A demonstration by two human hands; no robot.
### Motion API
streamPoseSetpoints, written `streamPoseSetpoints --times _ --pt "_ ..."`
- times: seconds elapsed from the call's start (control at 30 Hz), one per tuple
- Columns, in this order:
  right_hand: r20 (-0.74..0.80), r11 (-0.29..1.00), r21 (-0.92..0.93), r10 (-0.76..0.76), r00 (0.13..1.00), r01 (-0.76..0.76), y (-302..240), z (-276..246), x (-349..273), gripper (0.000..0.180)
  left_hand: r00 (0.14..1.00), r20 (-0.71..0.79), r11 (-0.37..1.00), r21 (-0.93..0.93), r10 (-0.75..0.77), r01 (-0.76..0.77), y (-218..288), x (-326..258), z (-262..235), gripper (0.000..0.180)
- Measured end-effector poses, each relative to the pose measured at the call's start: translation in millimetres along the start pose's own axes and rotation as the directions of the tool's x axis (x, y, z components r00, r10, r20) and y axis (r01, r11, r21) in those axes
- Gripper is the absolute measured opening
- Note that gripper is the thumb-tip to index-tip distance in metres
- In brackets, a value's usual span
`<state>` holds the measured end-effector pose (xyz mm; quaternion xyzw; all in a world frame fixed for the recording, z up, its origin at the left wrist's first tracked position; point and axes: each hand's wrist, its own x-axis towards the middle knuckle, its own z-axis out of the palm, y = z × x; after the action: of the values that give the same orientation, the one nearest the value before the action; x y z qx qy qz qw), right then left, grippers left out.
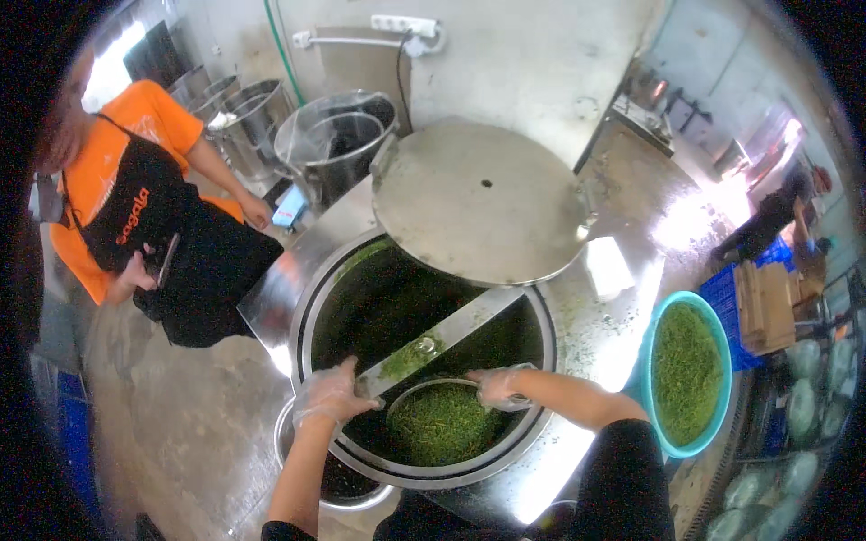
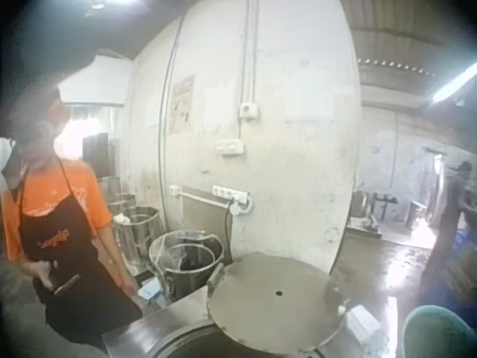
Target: The person scoops green chopped vegetables from a large blue basin into a metal processing machine using a metal scoop. They then use gloved hands to push the vegetables into the machine's rotating blades. The person repeats this process, transferring the vegetables from the basin to the machine and then back to the basin.
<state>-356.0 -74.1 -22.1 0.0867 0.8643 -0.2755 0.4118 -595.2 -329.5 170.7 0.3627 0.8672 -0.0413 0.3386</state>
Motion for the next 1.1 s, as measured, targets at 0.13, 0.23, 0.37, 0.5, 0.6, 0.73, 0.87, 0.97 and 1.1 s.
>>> streamPoseSetpoints --times 0.13,0.23,0.37,0.5,0.6,0.73,0.87,0.97,1.1 --pt "0.146 0.963 0.198 0.157 0.977 -0.185 -39.5 -48.3 -47.1 0.081 0.993 -0.117 1.000 0.003 0.011 -0.011 -1.9 -15.9 12.1 0.105" --pt "0.089 0.983 0.127 0.119 0.989 -0.130 -7.1 -37.9 -44.0 0.083 0.990 -0.136 0.999 -0.014 0.046 -0.049 -1.0 -17.8 19.8 0.110" --pt "-0.077 0.944 0.288 0.189 0.979 -0.159 -31.0 -60.6 -85.8 0.084 0.994 -0.109 1.000 0.001 -0.017 0.017 -5.9 -26.5 29.7 0.116" --pt "-0.163 0.914 0.383 0.207 0.965 -0.132 -54.8 -87.5 -136.5 0.085 0.993 -0.106 0.998 0.029 -0.049 0.052 -8.1 -27.8 43.0 0.119" --pt "-0.273 0.949 0.268 0.241 0.931 -0.167 -49.8 -88.3 -152.2 0.060 0.993 -0.111 0.996 0.071 -0.039 0.047 3.2 -34.6 44.7 0.113" --pt "-0.284 0.857 0.506 0.275 0.919 -0.101 -53.4 -82.0 -174.2 0.036 0.989 -0.124 0.994 0.066 -0.074 0.083 8.5 -44.6 40.1 0.111" --pt "-0.121 0.082 0.992 0.322 0.939 0.099 -60.7 -22.3 -158.3 0.039 0.993 -0.108 0.993 0.095 -0.053 0.063 1.5 -47.6 43.5 0.108" --pt "-0.400 0.600 0.770 0.191 0.896 0.216 -83.9 21.9 -166.1 0.029 0.990 -0.128 0.993 0.090 -0.062 0.074 -1.7 -46.7 54.9 0.107" --pt "-0.662 0.752 0.549 0.124 0.739 0.366 -109.8 75.3 -156.8 0.023 0.990 -0.117 0.992 0.092 -0.075 0.086 15.9 -58.6 49.8 0.107"
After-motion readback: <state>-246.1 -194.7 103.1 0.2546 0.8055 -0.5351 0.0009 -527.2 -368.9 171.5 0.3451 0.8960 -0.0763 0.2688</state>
